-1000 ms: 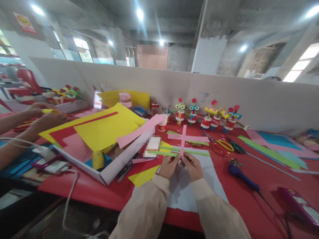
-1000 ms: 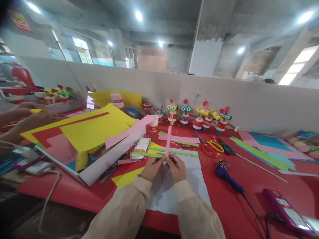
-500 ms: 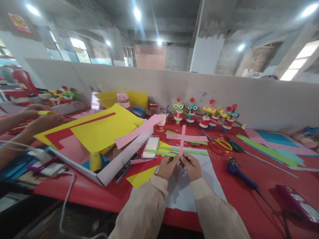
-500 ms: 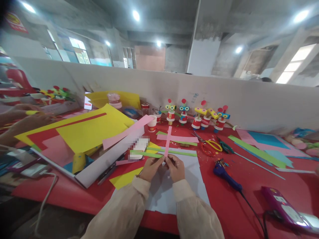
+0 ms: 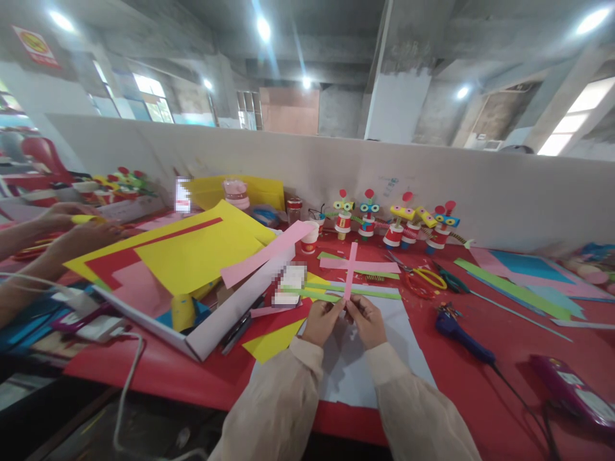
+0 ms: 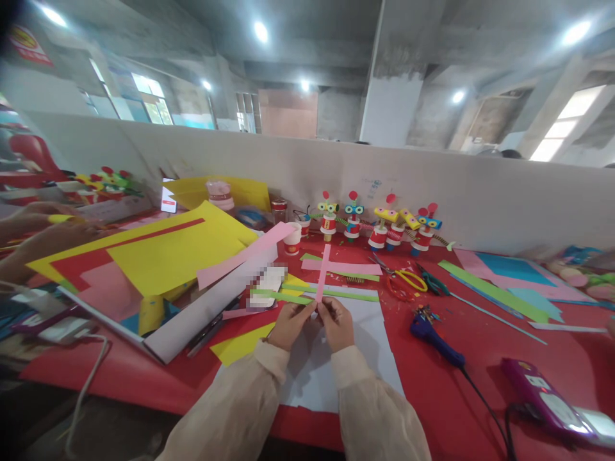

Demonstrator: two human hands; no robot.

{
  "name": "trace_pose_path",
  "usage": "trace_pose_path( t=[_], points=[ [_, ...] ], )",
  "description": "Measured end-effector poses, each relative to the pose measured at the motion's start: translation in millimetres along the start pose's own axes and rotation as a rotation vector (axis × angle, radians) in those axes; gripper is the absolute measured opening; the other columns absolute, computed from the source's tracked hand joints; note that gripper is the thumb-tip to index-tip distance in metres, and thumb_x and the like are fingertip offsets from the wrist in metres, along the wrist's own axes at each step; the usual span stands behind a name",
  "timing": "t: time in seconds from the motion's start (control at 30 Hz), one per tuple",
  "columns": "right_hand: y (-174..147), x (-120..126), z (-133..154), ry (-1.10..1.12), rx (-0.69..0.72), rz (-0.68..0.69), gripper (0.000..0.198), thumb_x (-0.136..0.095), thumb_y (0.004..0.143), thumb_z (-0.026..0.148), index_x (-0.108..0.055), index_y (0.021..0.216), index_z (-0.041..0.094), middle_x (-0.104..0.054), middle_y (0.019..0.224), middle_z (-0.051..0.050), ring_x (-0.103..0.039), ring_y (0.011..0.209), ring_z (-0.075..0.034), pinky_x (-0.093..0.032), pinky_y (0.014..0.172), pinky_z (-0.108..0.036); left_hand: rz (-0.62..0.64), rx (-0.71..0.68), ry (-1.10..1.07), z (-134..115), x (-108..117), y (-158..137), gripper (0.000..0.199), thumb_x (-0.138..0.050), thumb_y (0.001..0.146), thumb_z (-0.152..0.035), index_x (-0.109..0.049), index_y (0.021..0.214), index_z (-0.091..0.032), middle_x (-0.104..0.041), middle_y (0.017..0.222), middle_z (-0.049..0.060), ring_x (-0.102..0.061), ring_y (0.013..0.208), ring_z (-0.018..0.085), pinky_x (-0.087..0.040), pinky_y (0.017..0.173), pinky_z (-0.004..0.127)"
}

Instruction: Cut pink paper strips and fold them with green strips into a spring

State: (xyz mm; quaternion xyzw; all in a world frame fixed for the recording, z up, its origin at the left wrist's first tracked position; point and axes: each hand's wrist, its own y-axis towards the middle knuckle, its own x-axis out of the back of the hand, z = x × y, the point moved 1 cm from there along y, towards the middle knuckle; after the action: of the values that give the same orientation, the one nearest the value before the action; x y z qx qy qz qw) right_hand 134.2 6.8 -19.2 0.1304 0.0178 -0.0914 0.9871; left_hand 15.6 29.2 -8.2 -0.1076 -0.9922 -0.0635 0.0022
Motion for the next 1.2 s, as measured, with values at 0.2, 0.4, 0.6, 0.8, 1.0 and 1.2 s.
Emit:
trace_pose_path(
  t=[0.2,0.4,0.6,0.8,1.0,1.2],
  points=[
    [1,1,-2,0.003,-0.021,0.001,0.025,-0.063,0.071,0.045,-0.063,0.073,0.019,-0.057,0.058,0.0,-0.047,0.049,-0.012,-0.039,0.045,-0.024,0.008,-0.021,-0.1,-4,-2,-1,0.029,-0.062,0.068,-0.04,-0.056,0.055,-0.014,-0.047,0.05,-0.001,-0.041,0.051,0.011,-0.032,0.05,0.024],
    [2,0,-5,0.103,-0.042,-0.012,0.026,-0.064,0.071,0.044,-0.063,0.075,0.018,-0.058,0.059,0.0,-0.046,0.049,-0.011,-0.038,0.047,-0.024,0.014,-0.066,0.009,-5,-1,-1,0.03,-0.058,0.071,-0.037,-0.054,0.051,-0.016,-0.046,0.049,-0.002,-0.04,0.052,0.011,-0.032,0.05,0.025],
    [4,1,-6,0.075,-0.037,-0.012,0.027,-0.064,0.07,0.046,-0.062,0.072,0.018,-0.057,0.057,0.001,-0.045,0.047,-0.01,-0.037,0.044,-0.023,0.057,-0.056,-0.02,-8,-1,-2,0.031,-0.057,0.071,-0.04,-0.055,0.051,-0.016,-0.049,0.05,-0.001,-0.042,0.053,0.013,-0.033,0.053,0.026],
    [4,2,-6,0.106,-0.039,-0.034,0.022,-0.064,0.072,0.041,-0.064,0.072,0.019,-0.056,0.055,0.002,-0.045,0.047,-0.01,-0.036,0.045,-0.022,0.025,-0.028,-0.106,0,-1,2,0.025,-0.064,0.066,-0.038,-0.06,0.058,-0.015,-0.049,0.05,-0.002,-0.039,0.05,0.011,-0.032,0.05,0.025],
    [3,-2,-4,0.248,-0.096,-0.043,0.022,-0.068,0.069,0.038,-0.065,0.076,0.017,-0.057,0.057,0.002,-0.045,0.047,-0.008,-0.033,0.044,-0.022,0.03,0.098,-0.343,9,-1,5,0.024,-0.07,0.061,-0.034,-0.062,0.053,-0.013,-0.054,0.048,0.0,-0.046,0.049,0.01,-0.036,0.052,0.024],
    [4,-4,1,0.26,-0.093,-0.019,0.023,-0.068,0.068,0.039,-0.065,0.075,0.017,-0.057,0.055,0.003,-0.044,0.045,-0.008,-0.033,0.044,-0.022,0.018,0.224,-0.588,17,-3,6,0.026,-0.08,0.051,-0.032,-0.066,0.057,-0.011,-0.058,0.05,0.002,-0.049,0.048,0.009,-0.037,0.05,0.023]
  ],
)
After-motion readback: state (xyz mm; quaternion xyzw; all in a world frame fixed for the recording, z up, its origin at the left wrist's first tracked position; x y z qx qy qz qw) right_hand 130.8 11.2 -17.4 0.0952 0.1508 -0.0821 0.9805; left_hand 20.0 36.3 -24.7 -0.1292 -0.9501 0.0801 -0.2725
